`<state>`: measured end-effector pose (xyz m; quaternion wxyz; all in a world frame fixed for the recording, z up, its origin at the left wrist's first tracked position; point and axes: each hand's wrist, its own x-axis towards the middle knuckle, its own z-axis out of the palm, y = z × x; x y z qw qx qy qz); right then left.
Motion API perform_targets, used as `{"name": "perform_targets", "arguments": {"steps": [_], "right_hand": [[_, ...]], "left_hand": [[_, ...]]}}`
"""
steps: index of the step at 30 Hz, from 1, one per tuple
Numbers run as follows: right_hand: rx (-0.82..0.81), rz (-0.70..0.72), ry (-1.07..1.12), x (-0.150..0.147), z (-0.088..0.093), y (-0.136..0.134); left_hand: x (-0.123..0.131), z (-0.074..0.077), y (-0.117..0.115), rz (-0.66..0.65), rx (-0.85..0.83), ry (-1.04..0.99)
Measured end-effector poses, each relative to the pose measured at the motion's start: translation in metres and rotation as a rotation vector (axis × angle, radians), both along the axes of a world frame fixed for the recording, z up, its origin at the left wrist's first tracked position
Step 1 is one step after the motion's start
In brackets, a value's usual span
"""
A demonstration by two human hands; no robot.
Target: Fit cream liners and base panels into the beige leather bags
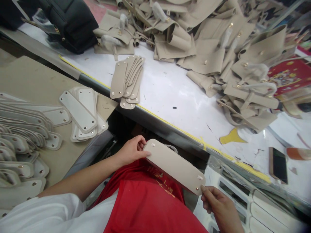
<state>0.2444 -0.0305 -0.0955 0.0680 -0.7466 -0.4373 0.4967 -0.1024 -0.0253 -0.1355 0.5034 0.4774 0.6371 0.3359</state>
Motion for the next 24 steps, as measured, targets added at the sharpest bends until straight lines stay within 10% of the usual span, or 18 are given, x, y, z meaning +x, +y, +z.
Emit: {"name": "perform_targets", "arguments": {"steps": [17, 24], "right_hand": [[0.012, -0.056, 0.033, -0.009, 0.01, 0.004], [0.013, -0.066, 0.052, -0.003, 0.004, 0.003]], "left_hand": [[0.004, 0.006, 0.017, 0.023, -0.29, -0.197], [0.007, 0.01, 0.017, -0.073, -0.237, 0.014]]}}
